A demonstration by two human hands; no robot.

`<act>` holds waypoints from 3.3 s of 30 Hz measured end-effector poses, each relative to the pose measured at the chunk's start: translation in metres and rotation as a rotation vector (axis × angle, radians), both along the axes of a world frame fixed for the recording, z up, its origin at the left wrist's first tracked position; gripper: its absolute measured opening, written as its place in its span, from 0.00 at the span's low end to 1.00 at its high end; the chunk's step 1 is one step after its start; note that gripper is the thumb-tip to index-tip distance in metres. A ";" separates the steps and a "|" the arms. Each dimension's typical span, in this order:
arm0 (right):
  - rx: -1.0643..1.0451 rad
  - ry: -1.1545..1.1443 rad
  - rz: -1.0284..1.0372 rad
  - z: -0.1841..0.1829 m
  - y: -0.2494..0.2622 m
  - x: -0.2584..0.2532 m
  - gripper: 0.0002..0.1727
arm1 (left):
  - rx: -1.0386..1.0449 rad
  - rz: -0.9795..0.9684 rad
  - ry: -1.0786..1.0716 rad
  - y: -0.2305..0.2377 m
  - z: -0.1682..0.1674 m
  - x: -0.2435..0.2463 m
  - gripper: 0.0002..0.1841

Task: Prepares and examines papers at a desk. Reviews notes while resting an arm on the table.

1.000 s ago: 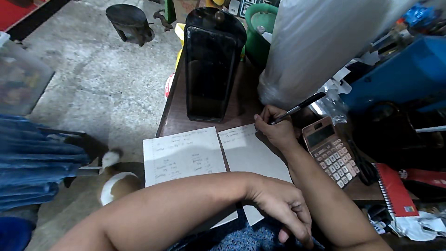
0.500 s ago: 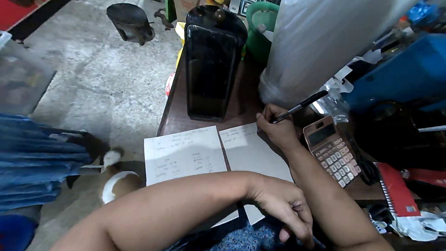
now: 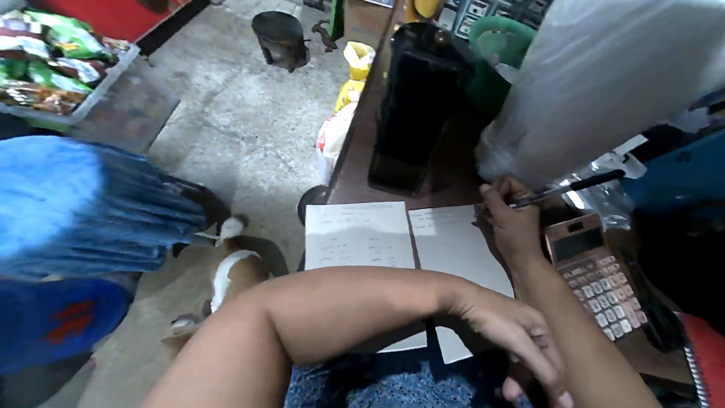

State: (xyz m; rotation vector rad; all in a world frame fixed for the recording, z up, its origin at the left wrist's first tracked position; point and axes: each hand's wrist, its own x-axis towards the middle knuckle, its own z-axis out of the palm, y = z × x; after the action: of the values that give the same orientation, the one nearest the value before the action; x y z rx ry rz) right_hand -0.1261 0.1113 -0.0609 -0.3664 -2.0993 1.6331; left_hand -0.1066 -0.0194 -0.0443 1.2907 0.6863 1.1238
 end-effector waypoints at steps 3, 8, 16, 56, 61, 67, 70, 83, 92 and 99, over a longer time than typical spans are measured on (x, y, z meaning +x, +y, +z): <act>0.023 0.010 -0.036 0.001 -0.006 0.002 0.18 | 0.000 0.050 -0.005 0.004 0.002 -0.009 0.11; 0.026 0.020 -0.059 0.003 -0.013 0.005 0.19 | -0.015 0.057 0.130 0.007 0.001 -0.012 0.09; -0.003 -0.057 0.032 0.007 0.002 0.018 0.12 | -0.033 0.029 0.163 0.006 0.000 -0.011 0.11; 0.134 0.026 0.161 -0.003 0.010 0.014 0.16 | -0.014 -0.071 0.194 0.012 0.003 -0.021 0.11; 0.149 0.044 0.160 -0.005 0.010 0.014 0.17 | -0.005 -0.074 0.191 0.012 0.003 -0.022 0.10; 0.183 0.039 0.114 -0.004 0.009 0.014 0.18 | -0.001 -0.077 0.196 0.013 0.001 -0.021 0.11; 0.201 0.036 0.118 -0.004 0.009 0.014 0.17 | -0.012 -0.079 0.204 0.012 0.002 -0.021 0.10; 0.198 0.017 0.084 -0.003 0.009 0.016 0.18 | -0.040 -0.083 0.203 0.012 0.005 -0.021 0.11; 0.210 0.042 0.097 -0.005 0.010 0.015 0.19 | -0.034 -0.078 0.212 0.012 0.004 -0.021 0.10; 0.156 0.076 0.126 -0.005 0.011 0.015 0.18 | -0.018 -0.075 0.207 0.012 0.002 -0.021 0.10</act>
State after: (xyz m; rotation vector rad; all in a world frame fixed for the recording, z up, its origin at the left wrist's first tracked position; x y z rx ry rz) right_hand -0.1114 0.1218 -0.0658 -0.1215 -2.2134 1.5130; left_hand -0.1275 -0.0070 -0.0418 1.4182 0.7918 0.9294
